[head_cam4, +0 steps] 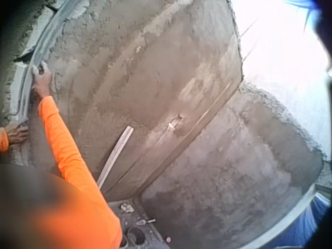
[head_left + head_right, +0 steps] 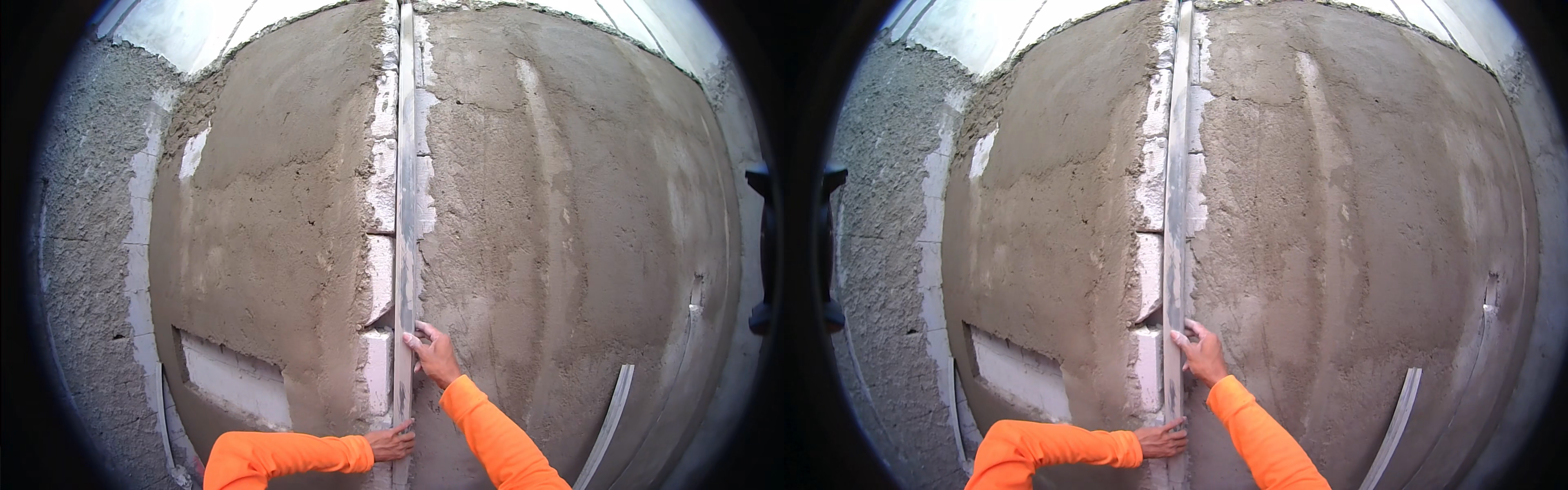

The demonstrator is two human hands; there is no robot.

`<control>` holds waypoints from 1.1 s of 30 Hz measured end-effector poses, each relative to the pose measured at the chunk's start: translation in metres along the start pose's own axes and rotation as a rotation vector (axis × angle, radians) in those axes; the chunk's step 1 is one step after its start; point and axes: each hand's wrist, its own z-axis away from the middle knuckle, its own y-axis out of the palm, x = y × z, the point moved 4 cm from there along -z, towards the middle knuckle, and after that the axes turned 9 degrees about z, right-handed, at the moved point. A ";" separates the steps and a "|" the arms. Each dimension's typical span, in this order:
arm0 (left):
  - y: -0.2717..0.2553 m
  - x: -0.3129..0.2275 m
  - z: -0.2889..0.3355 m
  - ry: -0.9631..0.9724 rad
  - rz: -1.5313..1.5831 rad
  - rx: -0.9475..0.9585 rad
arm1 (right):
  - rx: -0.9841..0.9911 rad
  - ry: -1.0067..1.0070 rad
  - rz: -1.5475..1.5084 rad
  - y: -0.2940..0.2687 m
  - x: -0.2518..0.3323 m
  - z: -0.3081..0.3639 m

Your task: The person walks through a construction site and then installs a long metal trim piece along a vertical wall edge. They repeatedly press and adjust the trim into place by hand, smoothing it along the wall surface.

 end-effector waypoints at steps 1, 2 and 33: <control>0.000 0.000 0.001 0.004 -0.012 -0.025 | 0.002 -0.020 0.009 0.000 0.000 0.001; 0.001 -0.001 0.001 0.013 -0.022 -0.021 | -0.002 -0.022 0.018 0.000 0.001 0.003; -0.074 0.042 0.055 -0.723 0.351 -0.843 | 0.016 -0.103 0.064 -0.008 0.001 -0.008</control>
